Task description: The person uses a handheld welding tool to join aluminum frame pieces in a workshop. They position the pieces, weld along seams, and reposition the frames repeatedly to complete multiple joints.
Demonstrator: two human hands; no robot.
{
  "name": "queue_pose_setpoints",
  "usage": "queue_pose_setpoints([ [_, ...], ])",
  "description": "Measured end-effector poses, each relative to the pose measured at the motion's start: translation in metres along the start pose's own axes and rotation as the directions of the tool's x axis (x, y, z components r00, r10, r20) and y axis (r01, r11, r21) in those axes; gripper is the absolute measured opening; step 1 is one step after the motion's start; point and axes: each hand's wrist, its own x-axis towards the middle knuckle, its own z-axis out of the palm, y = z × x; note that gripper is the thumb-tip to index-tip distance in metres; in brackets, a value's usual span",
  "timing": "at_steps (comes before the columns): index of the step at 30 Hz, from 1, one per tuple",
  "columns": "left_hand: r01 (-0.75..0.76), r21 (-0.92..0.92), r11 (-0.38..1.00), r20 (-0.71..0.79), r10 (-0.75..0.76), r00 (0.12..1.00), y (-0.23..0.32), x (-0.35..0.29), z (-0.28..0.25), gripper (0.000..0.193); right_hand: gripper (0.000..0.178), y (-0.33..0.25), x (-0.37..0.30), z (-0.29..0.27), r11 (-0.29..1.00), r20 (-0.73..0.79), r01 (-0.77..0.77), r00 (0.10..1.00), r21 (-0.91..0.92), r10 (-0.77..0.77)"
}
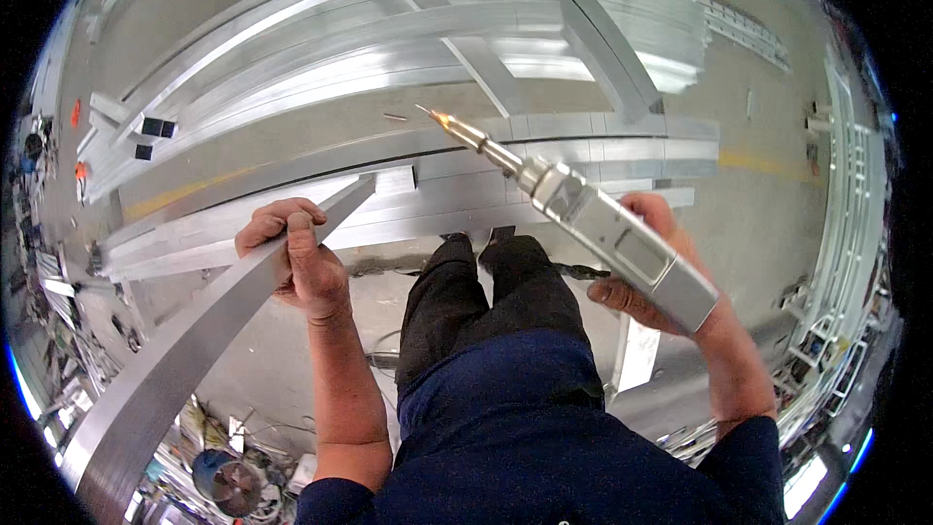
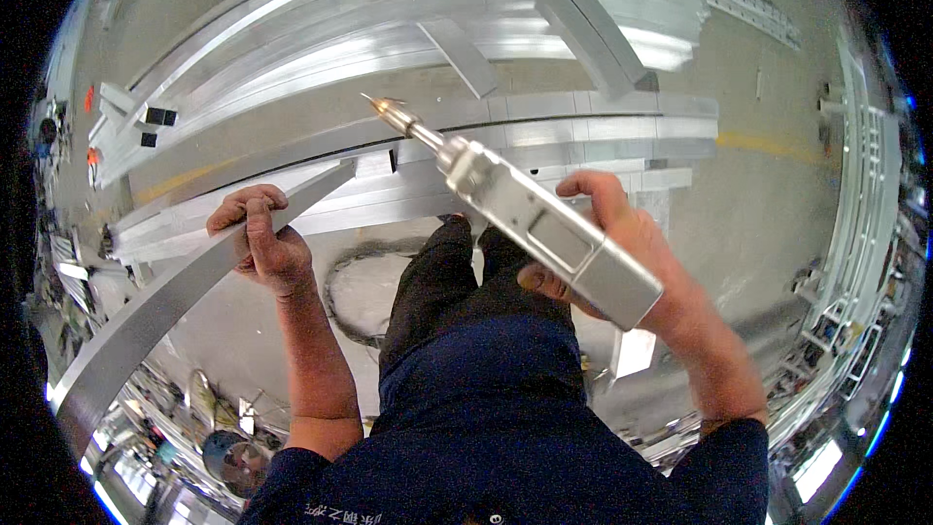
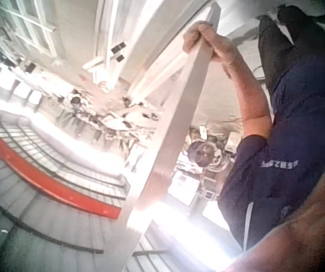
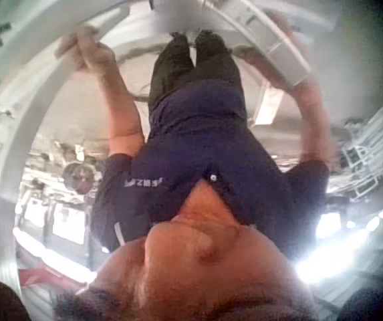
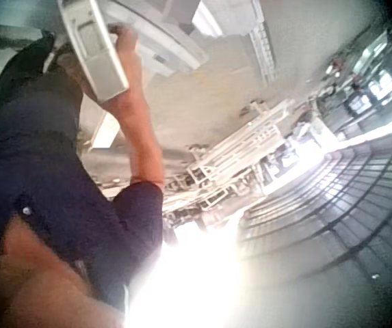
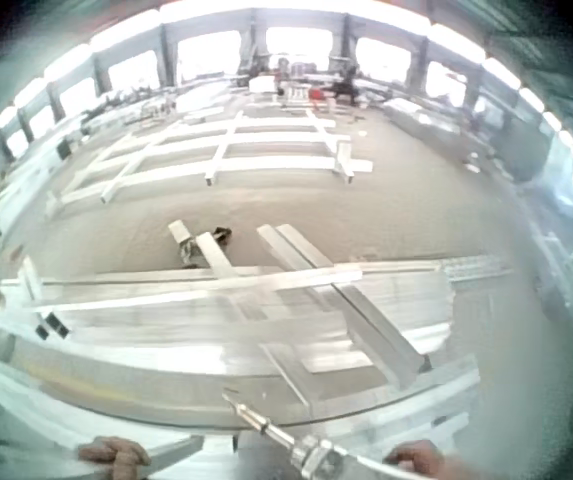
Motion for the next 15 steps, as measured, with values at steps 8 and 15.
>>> queue_pose_setpoints([
  [8,-0.009,0.047,0.999,-0.087,0.013,0.996,-0.011,0.013,0.012,0.021,0.055,-0.046,0.126,-0.087,0.977,0.114,0.209,0.972,-0.034,-0.204],
  [15,0.015,0.137,0.990,-0.226,0.017,0.974,-0.017,0.016,0.025,0.020,0.045,0.001,0.218,-0.057,0.961,0.507,0.045,0.843,0.272,-0.183],
])
